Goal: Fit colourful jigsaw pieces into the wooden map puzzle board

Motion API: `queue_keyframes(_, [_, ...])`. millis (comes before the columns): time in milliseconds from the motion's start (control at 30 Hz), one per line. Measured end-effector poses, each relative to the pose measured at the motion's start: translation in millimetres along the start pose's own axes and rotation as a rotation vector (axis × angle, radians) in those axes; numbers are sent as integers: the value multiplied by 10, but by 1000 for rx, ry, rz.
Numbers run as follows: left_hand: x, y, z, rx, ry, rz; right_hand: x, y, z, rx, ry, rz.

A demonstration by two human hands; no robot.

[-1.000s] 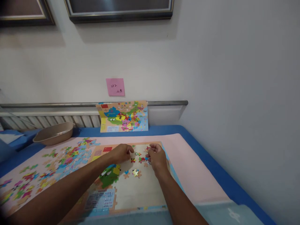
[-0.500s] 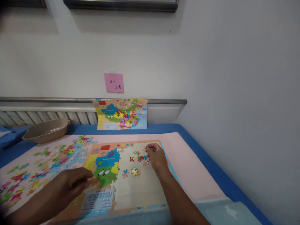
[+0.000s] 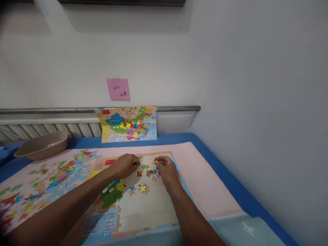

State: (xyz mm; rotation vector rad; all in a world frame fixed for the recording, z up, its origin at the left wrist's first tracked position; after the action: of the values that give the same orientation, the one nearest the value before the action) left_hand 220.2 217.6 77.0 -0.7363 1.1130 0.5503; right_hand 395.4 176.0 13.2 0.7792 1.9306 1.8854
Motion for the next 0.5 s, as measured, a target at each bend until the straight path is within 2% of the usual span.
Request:
queue_keyframes(167, [112,83,88,-33,52,26,32,-22,9,16,26,0])
queue_keyframes(500, [211,33,215,-12,75,-12,-4,-50,19,54,-6,-74])
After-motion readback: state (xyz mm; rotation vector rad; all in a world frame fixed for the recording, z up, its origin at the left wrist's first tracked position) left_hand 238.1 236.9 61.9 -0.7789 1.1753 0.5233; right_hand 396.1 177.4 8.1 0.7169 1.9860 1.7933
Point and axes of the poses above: each hand's wrist, its own z-axis towards the middle knuckle, its own x-axis out of the palm, y = z × x, the point moved 9 cm from there along z, towards the middle knuckle, and after that the axes turned 12 degrees about -y, right-handed, at the moved point
